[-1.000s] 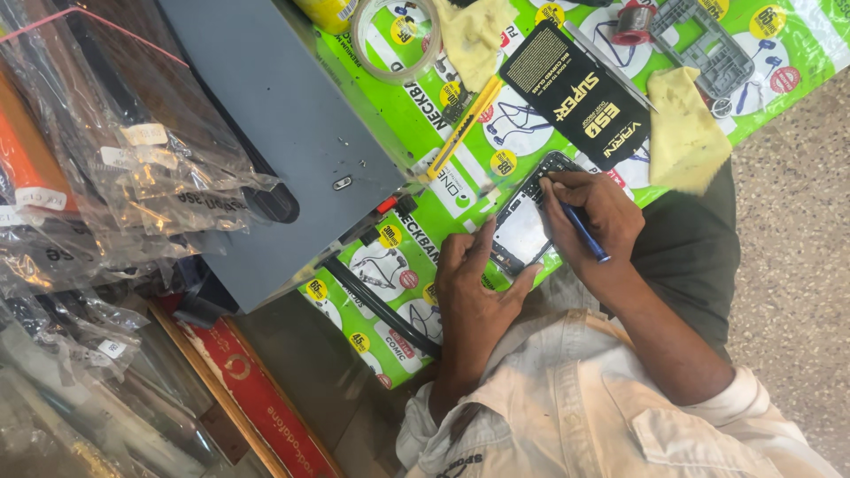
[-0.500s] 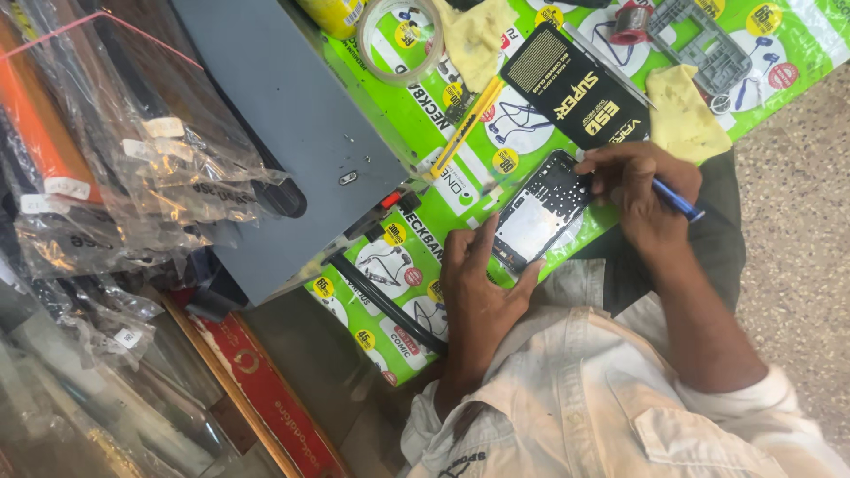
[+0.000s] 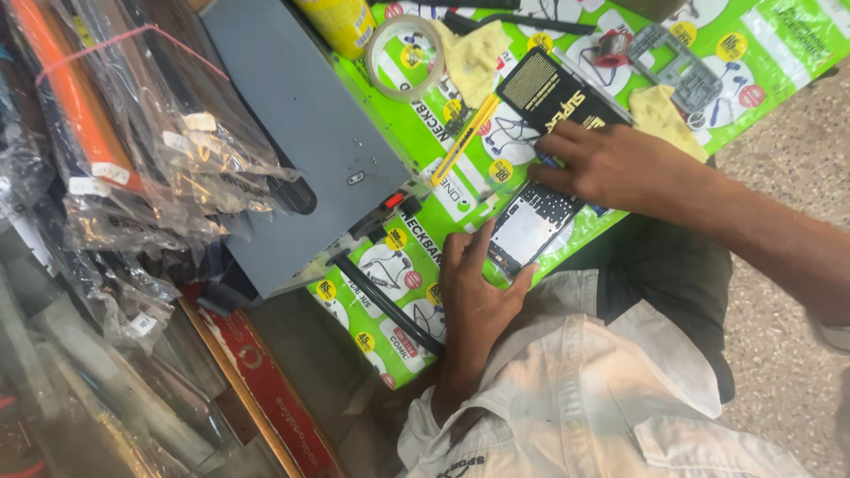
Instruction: The person uses a blue pen-like tool to scrape and clean the surface of a disassembled smartphone screen. They then switch to a metal pick tool to carefully pry and clean along the edges of the screen assembly.
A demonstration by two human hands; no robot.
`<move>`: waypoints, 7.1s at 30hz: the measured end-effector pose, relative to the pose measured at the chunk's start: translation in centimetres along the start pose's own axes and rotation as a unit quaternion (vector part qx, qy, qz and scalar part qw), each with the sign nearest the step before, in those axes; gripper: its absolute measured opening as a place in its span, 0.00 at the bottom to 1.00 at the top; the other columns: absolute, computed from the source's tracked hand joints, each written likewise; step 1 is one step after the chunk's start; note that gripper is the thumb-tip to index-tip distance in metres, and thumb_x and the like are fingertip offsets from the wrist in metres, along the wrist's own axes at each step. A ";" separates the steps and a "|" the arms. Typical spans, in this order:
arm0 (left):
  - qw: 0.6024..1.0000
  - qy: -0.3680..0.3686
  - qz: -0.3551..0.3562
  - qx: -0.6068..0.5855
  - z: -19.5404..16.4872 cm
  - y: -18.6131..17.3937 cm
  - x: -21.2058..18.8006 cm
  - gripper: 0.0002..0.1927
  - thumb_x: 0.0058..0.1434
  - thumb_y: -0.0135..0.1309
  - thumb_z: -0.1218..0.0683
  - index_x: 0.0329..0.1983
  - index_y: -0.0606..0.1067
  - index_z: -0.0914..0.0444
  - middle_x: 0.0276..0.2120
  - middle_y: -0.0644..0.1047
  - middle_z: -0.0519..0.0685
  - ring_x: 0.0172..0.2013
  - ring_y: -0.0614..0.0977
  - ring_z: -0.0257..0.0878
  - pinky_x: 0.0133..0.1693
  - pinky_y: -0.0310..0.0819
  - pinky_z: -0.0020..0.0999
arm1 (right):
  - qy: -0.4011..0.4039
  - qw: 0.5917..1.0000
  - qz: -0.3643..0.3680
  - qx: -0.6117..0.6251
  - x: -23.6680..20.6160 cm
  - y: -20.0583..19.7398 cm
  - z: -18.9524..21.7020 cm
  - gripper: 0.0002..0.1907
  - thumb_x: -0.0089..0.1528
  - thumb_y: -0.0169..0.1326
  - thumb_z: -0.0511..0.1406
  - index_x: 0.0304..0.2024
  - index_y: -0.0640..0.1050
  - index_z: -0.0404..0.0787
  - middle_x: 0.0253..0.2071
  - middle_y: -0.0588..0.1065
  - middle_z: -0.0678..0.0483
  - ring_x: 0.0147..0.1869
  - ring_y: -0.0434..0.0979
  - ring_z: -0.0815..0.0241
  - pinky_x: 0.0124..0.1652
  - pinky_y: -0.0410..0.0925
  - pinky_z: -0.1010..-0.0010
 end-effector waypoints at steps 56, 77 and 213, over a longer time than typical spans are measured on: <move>0.991 0.060 -0.036 0.115 -4.5 1.7 2.4 0.44 0.52 0.71 0.39 0.66 0.68 0.64 0.59 0.69 0.57 0.61 0.69 0.57 0.63 0.63 0.53 | 0.393 0.729 -0.374 0.418 -12.5 3.9 1.8 0.08 0.64 0.66 0.28 0.41 0.79 0.31 0.40 0.80 0.48 0.37 0.79 0.67 0.37 0.70 0.78; 0.981 0.104 0.012 0.166 -4.7 5.1 3.9 0.31 0.60 0.65 0.43 0.63 0.74 0.62 0.57 0.72 0.55 0.57 0.73 0.53 0.58 0.68 0.50 | 0.408 0.642 -0.357 0.543 -12.4 5.3 -0.9 0.13 0.74 0.55 0.37 0.41 0.79 0.32 0.37 0.79 0.52 0.38 0.77 0.70 0.41 0.70 0.78; 0.984 0.100 0.025 0.142 -3.0 2.6 2.6 0.31 0.56 0.65 0.48 0.61 0.75 0.65 0.58 0.73 0.58 0.60 0.73 0.55 0.60 0.65 0.50 | 0.415 0.571 -0.308 0.638 -4.4 8.9 -0.9 0.03 0.63 0.63 0.25 0.39 0.80 0.31 0.39 0.82 0.50 0.43 0.82 0.67 0.45 0.75 0.76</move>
Point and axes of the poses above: each hand's wrist, its own x-axis towards the middle knuckle, its own y-axis out of the palm, z = x × y, the point moved 9 cm from there along x, towards the middle knuckle
